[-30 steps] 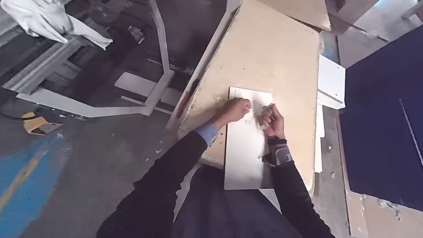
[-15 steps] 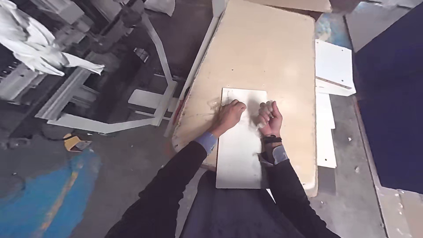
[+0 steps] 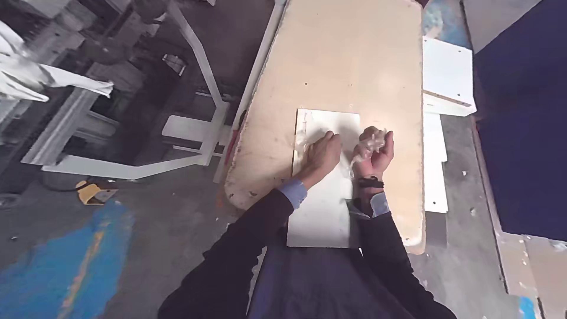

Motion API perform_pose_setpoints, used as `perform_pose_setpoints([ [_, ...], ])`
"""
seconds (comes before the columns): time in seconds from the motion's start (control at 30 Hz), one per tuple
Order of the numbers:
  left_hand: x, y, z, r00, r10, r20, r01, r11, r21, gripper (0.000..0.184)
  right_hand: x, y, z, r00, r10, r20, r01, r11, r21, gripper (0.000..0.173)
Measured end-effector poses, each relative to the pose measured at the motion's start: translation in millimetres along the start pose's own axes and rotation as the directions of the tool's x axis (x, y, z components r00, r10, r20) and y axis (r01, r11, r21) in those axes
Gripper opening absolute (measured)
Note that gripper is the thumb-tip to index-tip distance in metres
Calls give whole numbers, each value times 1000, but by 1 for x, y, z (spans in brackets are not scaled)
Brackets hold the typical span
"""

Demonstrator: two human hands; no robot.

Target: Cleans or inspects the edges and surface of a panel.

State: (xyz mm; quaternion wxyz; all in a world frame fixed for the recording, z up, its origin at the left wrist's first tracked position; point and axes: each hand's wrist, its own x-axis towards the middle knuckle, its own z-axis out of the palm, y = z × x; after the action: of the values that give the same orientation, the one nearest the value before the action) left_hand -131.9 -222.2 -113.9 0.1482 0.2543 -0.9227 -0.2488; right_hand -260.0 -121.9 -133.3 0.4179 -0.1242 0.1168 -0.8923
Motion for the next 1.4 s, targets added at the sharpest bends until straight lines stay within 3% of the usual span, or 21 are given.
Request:
perform_pose_setpoints([
  [0.1,-2,17,1,997,-72,-3,72,997,25,13,-10,-25,12,996,67,-66,-82,960,-268,54],
  [0.17,2,15,8,995,-98,-17,98,994,48,15,-14,-44,19,987,58,-147,-132,813,-568,54],
  [0.2,3,14,9,994,-111,-4,111,992,56,17,-11,-52,22,983,34,-178,-149,712,-686,52],
  [0.27,-1,14,6,996,-88,17,87,995,46,15,1,-62,26,988,19,-154,-145,475,-868,30],
  [0.3,-4,14,4,997,-75,17,74,997,31,14,9,-65,30,989,64,-136,-149,316,-937,14],
  [0.33,-4,13,3,998,-65,9,64,998,19,14,14,-67,33,981,139,-138,-157,138,-978,10],
  [0.4,-4,12,4,998,-58,-1,58,998,6,15,17,-70,33,944,283,-171,-125,-173,-977,28],
  [0.5,-4,12,2,999,-52,10,52,998,-16,16,19,-68,16,912,410,-32,141,-385,-912,24],
  [0.6,-3,11,4,999,-44,6,44,999,-21,17,40,-57,13,855,511,93,334,-404,-851,19],
  [0.77,2,7,11,998,-56,-23,55,998,-20,19,63,-44,24,789,611,-66,458,-656,-600,16],
  [0.9,4,6,9,993,-107,44,109,992,-56,47,57,-47,33,762,648,4,571,-668,-477,16],
  [1.07,8,7,11,996,-84,40,87,993,-75,24,30,-57,35,759,630,164,635,-662,-398,11],
  [1.27,1,22,2,994,-41,98,52,993,-108,13,21,-65,38,783,597,175,585,-609,-536,12],
  [1.4,-5,22,2,997,24,68,-16,992,-122,12,36,-85,42,872,477,106,373,-510,-775,16],
])
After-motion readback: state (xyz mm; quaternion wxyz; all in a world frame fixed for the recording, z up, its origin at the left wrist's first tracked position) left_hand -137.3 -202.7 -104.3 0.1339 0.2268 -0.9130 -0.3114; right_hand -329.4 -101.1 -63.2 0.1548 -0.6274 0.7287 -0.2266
